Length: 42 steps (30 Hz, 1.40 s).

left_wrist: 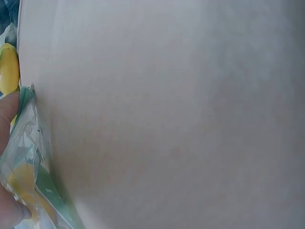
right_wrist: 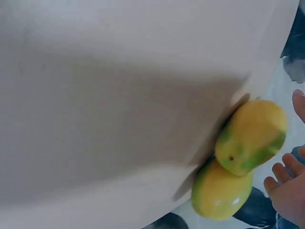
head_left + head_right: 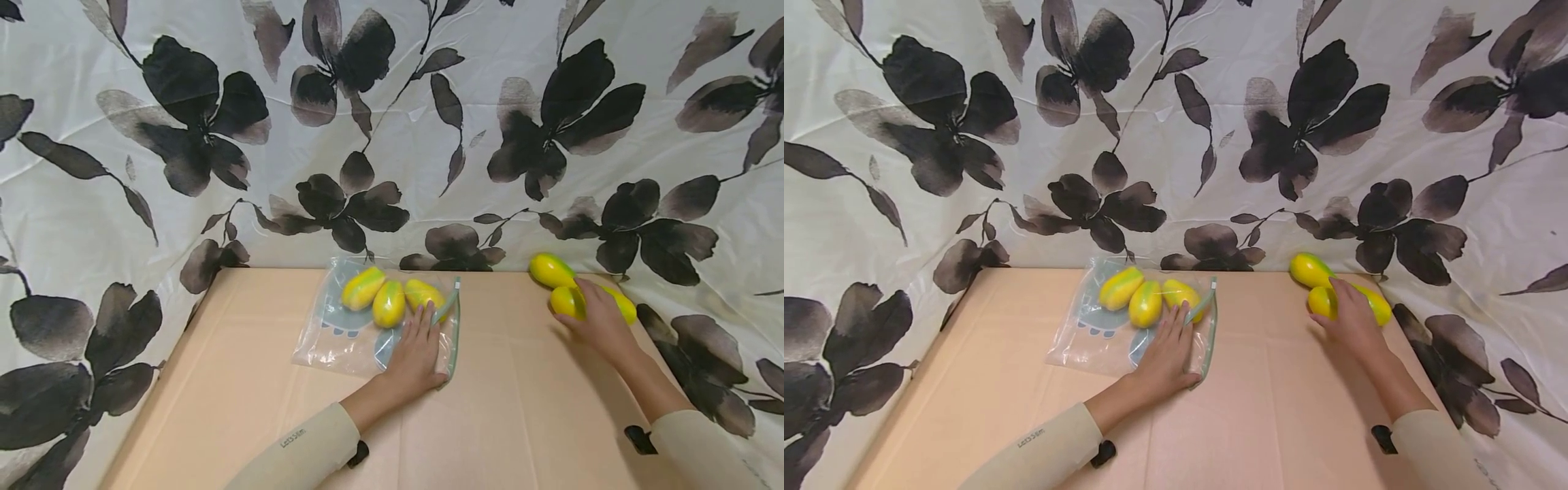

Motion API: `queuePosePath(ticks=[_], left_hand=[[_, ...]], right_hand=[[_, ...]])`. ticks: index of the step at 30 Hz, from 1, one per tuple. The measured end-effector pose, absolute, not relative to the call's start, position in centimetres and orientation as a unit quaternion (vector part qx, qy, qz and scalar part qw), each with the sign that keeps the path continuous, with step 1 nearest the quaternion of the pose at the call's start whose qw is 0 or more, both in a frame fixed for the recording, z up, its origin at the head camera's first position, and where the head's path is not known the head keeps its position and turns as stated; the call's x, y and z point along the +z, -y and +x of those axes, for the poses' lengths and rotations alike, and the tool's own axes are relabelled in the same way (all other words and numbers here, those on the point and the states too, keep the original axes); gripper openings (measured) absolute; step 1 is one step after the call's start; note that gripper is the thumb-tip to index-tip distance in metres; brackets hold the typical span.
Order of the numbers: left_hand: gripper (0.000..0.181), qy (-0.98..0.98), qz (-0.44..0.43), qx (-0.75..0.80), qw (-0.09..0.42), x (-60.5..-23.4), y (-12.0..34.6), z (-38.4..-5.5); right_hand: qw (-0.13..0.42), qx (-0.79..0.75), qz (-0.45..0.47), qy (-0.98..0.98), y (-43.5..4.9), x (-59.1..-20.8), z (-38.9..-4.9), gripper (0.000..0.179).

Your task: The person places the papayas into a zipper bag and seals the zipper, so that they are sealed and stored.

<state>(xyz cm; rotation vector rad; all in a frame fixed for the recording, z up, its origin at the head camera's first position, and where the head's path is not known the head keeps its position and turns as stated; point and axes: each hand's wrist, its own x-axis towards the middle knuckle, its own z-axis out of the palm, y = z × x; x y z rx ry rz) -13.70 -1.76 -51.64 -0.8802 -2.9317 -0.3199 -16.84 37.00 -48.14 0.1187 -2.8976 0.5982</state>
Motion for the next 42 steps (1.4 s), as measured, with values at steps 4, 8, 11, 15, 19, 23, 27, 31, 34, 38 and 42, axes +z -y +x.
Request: queuePosePath(ticks=[4, 8, 11, 15, 19, 23, 27, 31, 34, 38, 42], left_hand=[[0.114, 0.952, -0.285, -0.105, 0.029, -51.7, 1.7, -13.7], [0.113, 0.952, -0.284, -0.108, 0.025, -51.7, 1.7, -13.7], [0.112, 0.952, -0.283, -0.109, 0.026, -51.6, 1.7, -13.6], [0.111, 0.952, -0.284, -0.110, 0.027, -51.7, 1.7, -13.6], [0.111, 0.952, -0.282, -0.112, 0.030, -51.8, 1.7, -13.6], [0.111, 0.952, -0.280, -0.114, 0.032, -51.8, 1.7, -13.6], [0.111, 0.952, -0.282, -0.112, 0.033, -51.7, 1.7, -13.6], [0.110, 0.953, -0.280, -0.114, 0.031, -51.7, 1.7, -13.6], [0.111, 0.953, -0.279, -0.117, 0.028, -51.7, 1.7, -13.6], [0.111, 0.954, -0.276, -0.116, 0.023, -51.7, 1.6, -13.7], [0.110, 0.954, -0.276, -0.111, 0.024, -51.7, 1.6, -13.8]], right_hand=[[0.081, 0.190, 0.042, 0.978, -37.6, -48.8, -16.9, 0.085], [0.068, 0.186, 0.041, 0.979, -37.8, -49.2, -16.9, 0.082], [0.071, 0.183, 0.044, 0.980, -37.7, -49.4, -16.9, 0.077], [0.092, 0.174, 0.061, 0.979, -37.5, -49.6, -16.8, 0.071], [0.107, 0.165, 0.078, 0.977, -37.2, -49.7, -16.8, 0.067], [0.097, 0.162, 0.073, 0.979, -36.9, -49.9, -16.7, 0.069], [0.091, 0.168, 0.078, 0.978, -36.8, -50.2, -16.7, 0.071], [0.090, 0.169, 0.088, 0.977, -36.6, -50.4, -16.6, 0.072], [0.090, 0.169, 0.094, 0.977, -36.6, -50.4, -16.6, 0.072], [0.095, 0.171, 0.102, 0.975, -36.6, -50.4, -16.6, 0.072], [0.101, 0.190, 0.103, 0.971, -36.7, -50.5, -16.6, 0.071]])
